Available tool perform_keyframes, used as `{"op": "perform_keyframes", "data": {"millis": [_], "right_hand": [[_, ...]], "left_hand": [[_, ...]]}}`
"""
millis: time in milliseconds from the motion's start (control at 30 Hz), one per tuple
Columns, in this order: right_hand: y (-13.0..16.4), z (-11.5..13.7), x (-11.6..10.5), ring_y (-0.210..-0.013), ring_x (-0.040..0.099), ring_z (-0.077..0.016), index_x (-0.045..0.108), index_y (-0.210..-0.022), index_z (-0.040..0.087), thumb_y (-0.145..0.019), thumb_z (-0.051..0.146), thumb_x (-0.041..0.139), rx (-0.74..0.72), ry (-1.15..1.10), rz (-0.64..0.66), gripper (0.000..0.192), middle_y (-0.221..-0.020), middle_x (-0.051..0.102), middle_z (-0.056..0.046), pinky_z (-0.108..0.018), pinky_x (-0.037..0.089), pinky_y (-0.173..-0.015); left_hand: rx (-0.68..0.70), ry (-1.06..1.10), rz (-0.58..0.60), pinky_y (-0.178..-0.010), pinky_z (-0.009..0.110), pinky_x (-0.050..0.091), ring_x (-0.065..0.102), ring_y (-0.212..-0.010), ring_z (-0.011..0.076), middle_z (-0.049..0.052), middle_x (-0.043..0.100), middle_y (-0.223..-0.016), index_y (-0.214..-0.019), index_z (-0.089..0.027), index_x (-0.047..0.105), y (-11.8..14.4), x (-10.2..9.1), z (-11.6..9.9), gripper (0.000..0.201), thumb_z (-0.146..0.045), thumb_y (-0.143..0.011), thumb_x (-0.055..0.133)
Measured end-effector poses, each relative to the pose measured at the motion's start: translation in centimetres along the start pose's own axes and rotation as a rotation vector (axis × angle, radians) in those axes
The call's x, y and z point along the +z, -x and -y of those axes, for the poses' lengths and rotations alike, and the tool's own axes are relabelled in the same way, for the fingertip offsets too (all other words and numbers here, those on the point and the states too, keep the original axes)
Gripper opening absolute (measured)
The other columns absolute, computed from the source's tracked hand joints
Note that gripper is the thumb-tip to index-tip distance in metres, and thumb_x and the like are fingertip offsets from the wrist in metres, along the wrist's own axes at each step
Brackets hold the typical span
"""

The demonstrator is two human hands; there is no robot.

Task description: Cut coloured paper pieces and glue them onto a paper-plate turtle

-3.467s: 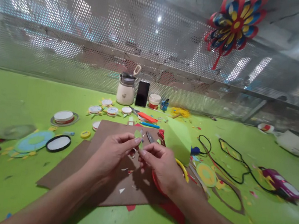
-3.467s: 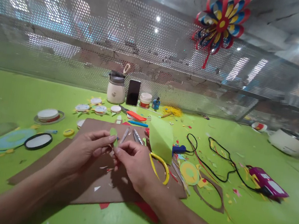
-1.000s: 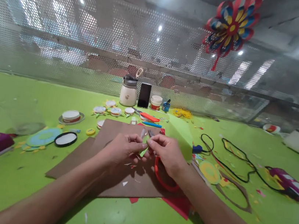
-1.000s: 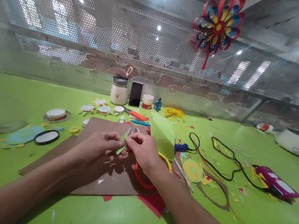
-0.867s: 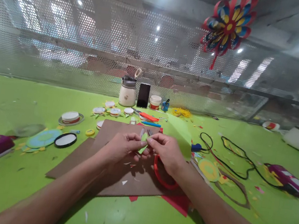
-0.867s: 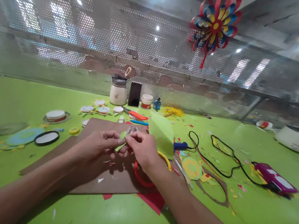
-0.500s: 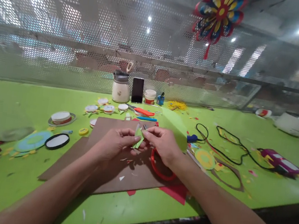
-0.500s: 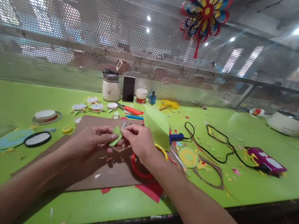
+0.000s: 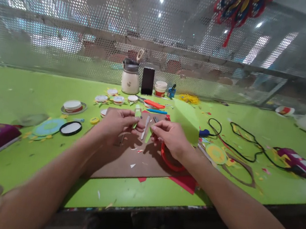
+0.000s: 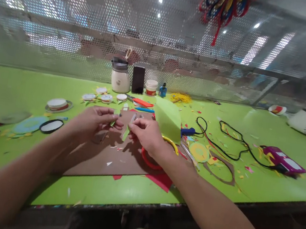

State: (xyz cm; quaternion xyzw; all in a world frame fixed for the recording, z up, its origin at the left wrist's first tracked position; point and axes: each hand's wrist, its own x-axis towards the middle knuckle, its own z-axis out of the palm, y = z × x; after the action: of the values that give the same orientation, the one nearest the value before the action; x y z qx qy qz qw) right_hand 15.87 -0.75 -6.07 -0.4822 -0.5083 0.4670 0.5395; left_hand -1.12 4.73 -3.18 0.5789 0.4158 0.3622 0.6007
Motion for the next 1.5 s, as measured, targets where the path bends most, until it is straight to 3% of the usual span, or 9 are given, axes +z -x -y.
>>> {"op": "perform_keyframes", "data": {"millis": [100,167,300,433,533,667,900,1200,1500], "right_hand": [[0.9,0.0,0.4,-0.052,0.056,-0.011,0.064,-0.07,0.016,-0.074,0.028,0.068,-0.084,0.1,-0.003,0.013,-0.057,0.061,0.002,-0.024,0.046,-0.052],[2.1,0.0,1.0,-0.062,0.059,-0.0131,0.065,-0.077,0.017,-0.079,0.025,0.065,-0.261,0.257,0.038,0.008,-0.067,0.065,0.0,-0.026,0.048,-0.061],[5.3,0.2,2.4,-0.08,0.06,-0.016,0.062,-0.088,0.015,-0.088,0.014,0.052,-0.749,0.625,0.351,0.01,-0.086,0.067,-0.007,-0.029,0.049,-0.074],[8.1,0.0,2.8,-0.08,0.052,-0.0171,0.06,-0.088,0.013,-0.09,0.007,0.04,-0.969,0.942,0.61,0.022,-0.09,0.063,-0.011,-0.029,0.047,-0.071],[9.3,-0.5,2.6,-0.08,0.05,-0.0179,0.061,-0.088,0.012,-0.091,0.007,0.039,-1.003,1.017,0.634,0.023,-0.092,0.061,-0.012,-0.031,0.046,-0.073],[10.2,-1.2,2.3,-0.088,0.051,-0.0201,0.062,-0.092,0.011,-0.087,0.004,0.043,-0.999,1.018,0.566,0.022,-0.096,0.059,-0.013,-0.036,0.045,-0.084],[10.4,-2.0,2.1,-0.078,0.041,-0.02,0.065,-0.099,0.014,-0.088,0.007,0.046,-0.919,1.133,0.453,0.023,-0.086,0.056,-0.009,-0.035,0.041,-0.071],[10.3,-2.2,2.1,-0.08,0.04,-0.0208,0.066,-0.098,0.013,-0.089,0.008,0.045,-0.868,1.186,0.43,0.024,-0.088,0.055,-0.01,-0.036,0.04,-0.071],[10.3,-1.6,1.8,-0.081,0.044,-0.0217,0.066,-0.091,0.013,-0.089,0.008,0.042,-0.894,1.201,0.542,0.024,-0.09,0.057,-0.012,-0.037,0.042,-0.072]], "left_hand": [[0.102,-0.027,-0.128,-0.057,0.022,0.05,0.065,-0.06,0.0128,0.004,0.07,-0.065,-0.072,-0.014,0.058,-0.3,-0.7,-0.3,0.008,-0.016,-0.073,0.066],[0.139,-0.031,-0.179,-0.056,0.021,0.049,0.065,-0.059,0.0121,0.004,0.069,-0.064,-0.072,-0.014,0.055,-0.7,-1.1,-0.1,0.007,-0.013,-0.075,0.062],[0.085,-0.053,-0.226,-0.055,0.022,0.049,0.064,-0.054,0.0121,0.003,0.067,-0.058,-0.069,-0.015,0.051,-1.3,-1.4,0.8,0.012,-0.008,-0.078,0.056],[0.08,-0.06,-0.214,-0.054,0.024,0.05,0.063,-0.051,0.0121,0.003,0.066,-0.057,-0.068,-0.015,0.049,-1.5,-1.3,1.6,0.015,-0.007,-0.077,0.058],[0.115,-0.067,-0.21,-0.057,0.026,0.052,0.063,-0.053,0.0127,0.003,0.066,-0.058,-0.068,-0.016,0.049,-1.5,-1.2,1.8,0.016,-0.01,-0.077,0.059],[0.158,-0.09,-0.217,-0.056,0.026,0.051,0.064,-0.055,0.0145,0.002,0.063,-0.054,-0.067,-0.016,0.05,-1.6,-1.1,1.9,0.015,-0.006,-0.076,0.058],[0.204,-0.134,-0.206,-0.059,0.029,0.052,0.063,-0.053,0.0148,0.003,0.064,-0.055,-0.065,-0.016,0.052,-1.6,-0.8,2.1,0.014,-0.008,-0.075,0.06],[0.228,-0.193,-0.211,-0.055,0.026,0.05,0.061,-0.05,0.013,0.002,0.061,-0.051,-0.058,-0.015,0.051,-1.3,-0.5,1.7,0.019,-0.003,-0.072,0.056],[0.248,-0.195,-0.208,-0.057,0.031,0.052,0.063,-0.052,0.0166,0.003,0.061,-0.052,-0.06,-0.016,0.051,-1.3,-0.5,1.8,0.019,-0.006,-0.074,0.058]]}}
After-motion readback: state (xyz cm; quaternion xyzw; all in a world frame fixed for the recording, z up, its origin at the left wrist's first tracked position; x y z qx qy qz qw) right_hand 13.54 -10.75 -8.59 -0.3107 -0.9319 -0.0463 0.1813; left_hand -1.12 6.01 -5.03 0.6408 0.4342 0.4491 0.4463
